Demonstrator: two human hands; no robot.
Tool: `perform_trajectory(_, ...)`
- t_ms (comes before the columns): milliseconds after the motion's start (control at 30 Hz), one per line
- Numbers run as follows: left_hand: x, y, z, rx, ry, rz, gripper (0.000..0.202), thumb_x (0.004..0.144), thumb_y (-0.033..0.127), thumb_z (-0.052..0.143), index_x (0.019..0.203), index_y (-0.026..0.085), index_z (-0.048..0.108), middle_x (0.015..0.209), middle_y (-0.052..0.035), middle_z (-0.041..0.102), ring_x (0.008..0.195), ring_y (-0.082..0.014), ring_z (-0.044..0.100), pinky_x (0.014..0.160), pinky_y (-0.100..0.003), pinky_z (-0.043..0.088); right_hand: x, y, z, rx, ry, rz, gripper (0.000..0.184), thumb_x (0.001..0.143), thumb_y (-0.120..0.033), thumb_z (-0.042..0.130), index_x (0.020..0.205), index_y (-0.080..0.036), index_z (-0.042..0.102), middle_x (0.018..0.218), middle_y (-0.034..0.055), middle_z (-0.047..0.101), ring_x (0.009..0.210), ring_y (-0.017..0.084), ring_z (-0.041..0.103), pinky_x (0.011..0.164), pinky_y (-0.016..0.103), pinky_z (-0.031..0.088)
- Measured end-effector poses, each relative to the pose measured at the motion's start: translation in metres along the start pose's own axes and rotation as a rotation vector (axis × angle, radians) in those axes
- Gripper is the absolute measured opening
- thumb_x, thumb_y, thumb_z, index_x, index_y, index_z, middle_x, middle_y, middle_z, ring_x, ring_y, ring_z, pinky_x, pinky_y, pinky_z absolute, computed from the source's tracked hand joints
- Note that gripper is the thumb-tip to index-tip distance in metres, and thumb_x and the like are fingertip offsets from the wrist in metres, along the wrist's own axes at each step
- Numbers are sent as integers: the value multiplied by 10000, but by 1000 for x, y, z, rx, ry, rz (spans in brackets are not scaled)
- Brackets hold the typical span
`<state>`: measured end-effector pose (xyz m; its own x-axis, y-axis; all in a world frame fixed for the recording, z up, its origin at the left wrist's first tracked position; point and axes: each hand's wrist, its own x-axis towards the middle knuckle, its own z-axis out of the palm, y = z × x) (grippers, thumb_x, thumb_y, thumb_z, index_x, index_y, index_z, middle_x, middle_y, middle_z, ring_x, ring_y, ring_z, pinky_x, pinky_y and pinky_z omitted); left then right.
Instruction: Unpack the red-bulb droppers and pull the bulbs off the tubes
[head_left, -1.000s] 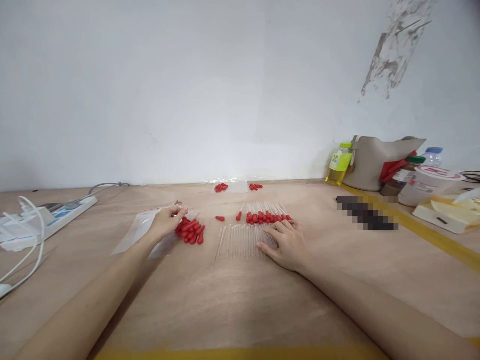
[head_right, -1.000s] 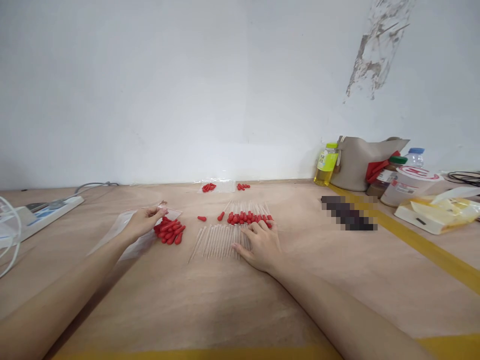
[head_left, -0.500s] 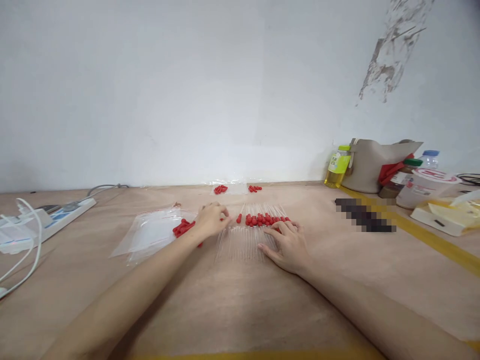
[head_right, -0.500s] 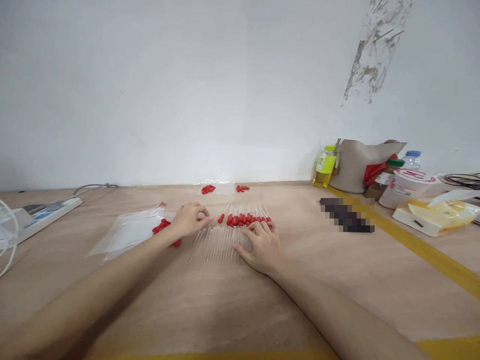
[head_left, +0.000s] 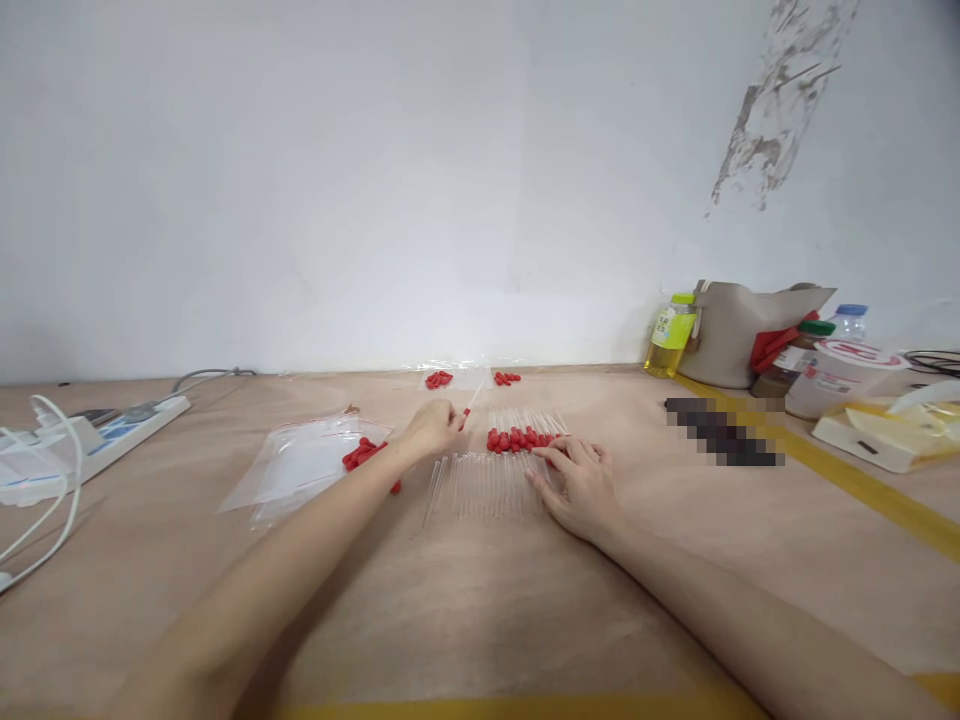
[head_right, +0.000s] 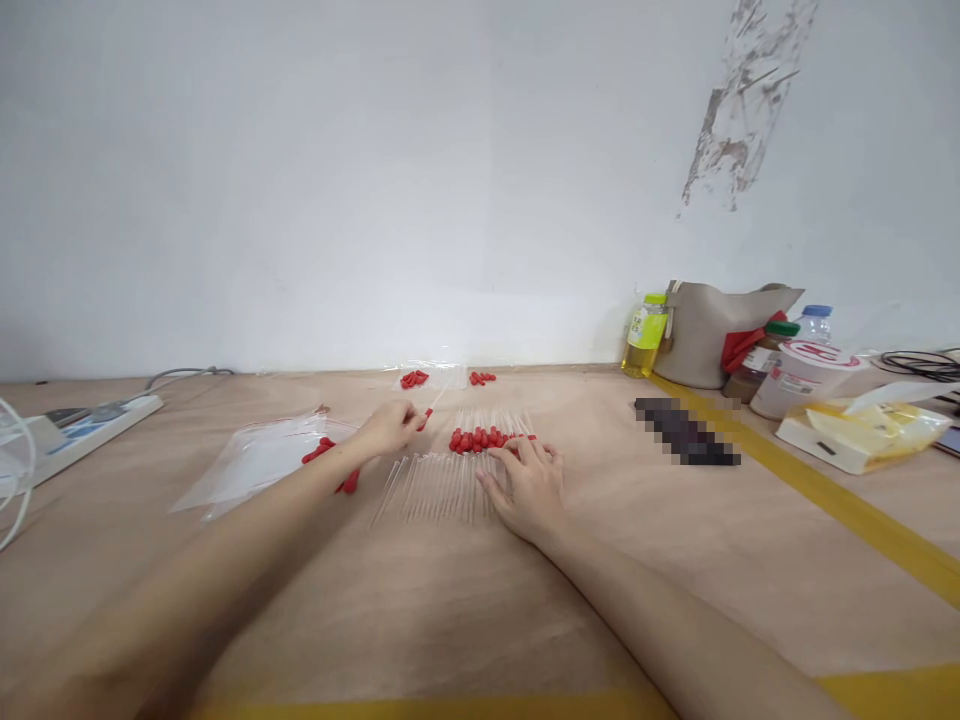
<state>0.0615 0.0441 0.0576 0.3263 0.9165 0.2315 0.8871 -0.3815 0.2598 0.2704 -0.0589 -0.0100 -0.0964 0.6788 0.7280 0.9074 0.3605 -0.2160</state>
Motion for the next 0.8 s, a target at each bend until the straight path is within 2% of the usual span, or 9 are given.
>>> perform_trajectory(100,-31,-10,-10,-70,43,113,239,851,331,365,764,176,525,725,-18,618,676,-146,560,610,-252,393,1,2,1,18,69,-19,458,806,-427,487,1189,-176,486,1120,132,527,1037,239,484,865,394,319)
perform_trajectory(200,-67,-21,-5,-180,128,309,200,859,323,399,762,179,497,730,-5,590,664,-134,539,608,-250,398,2,0,0,19,113,-126,655,778,-475,509,1312,-134,345,1228,170,459,1114,263,435,894,405,329)
perform_trajectory(267,-86,-27,6,-204,151,380,170,865,304,416,779,182,497,725,2,575,649,-123,532,599,-242,402,2,-4,-3,7,101,-237,606,785,-459,514,1303,-175,376,1223,139,489,1123,259,433,927,423,296)
perform_trajectory(333,-98,-31,18,-211,192,438,141,866,281,434,780,184,490,710,9,563,627,-110,525,583,-228,403,2,-9,-5,12,85,-349,444,802,-417,520,1209,-242,489,1134,76,576,1105,240,453,953,439,249)
perform_trajectory(433,-104,-34,34,-228,265,525,105,863,253,458,784,188,482,725,5,566,643,-102,536,581,-213,411,0,-16,-5,59,90,-456,267,813,-372,533,1050,-264,595,910,16,667,998,198,516,955,435,226)
perform_trajectory(533,-101,-32,38,-236,279,579,71,857,230,474,803,187,489,757,-5,577,681,-103,550,600,-211,422,-3,-22,-2,70,61,-475,217,828,-332,523,1011,-257,611,749,1,665,861,168,540,946,434,230)
perform_trajectory(633,-99,-27,35,-215,283,605,64,851,228,484,884,182,516,816,-22,591,732,-112,553,654,-229,433,-4,-26,2,38,10,-458,208,842,-281,499,1016,-249,609,708,2,639,780,153,517,953,452,208)
perform_trajectory(733,-99,-20,31,-125,318,607,189,834,291,517,995,198,553,984,-55,588,881,-159,539,766,-297,413,-5,-27,5,30,-23,-446,179,848,-256,480,951,-244,627,680,-5,603,745,141,492,952,459,192)
perform_trajectory(800,-99,-16,29,-57,302,618,175,832,323,520,958,229,598,1039,-44,583,929,-181,520,793,-330,381,-5,-28,6,51,-34,-449,169,852,-248,470,891,-240,634,663,-11,581,735,133,485,944,445,200)
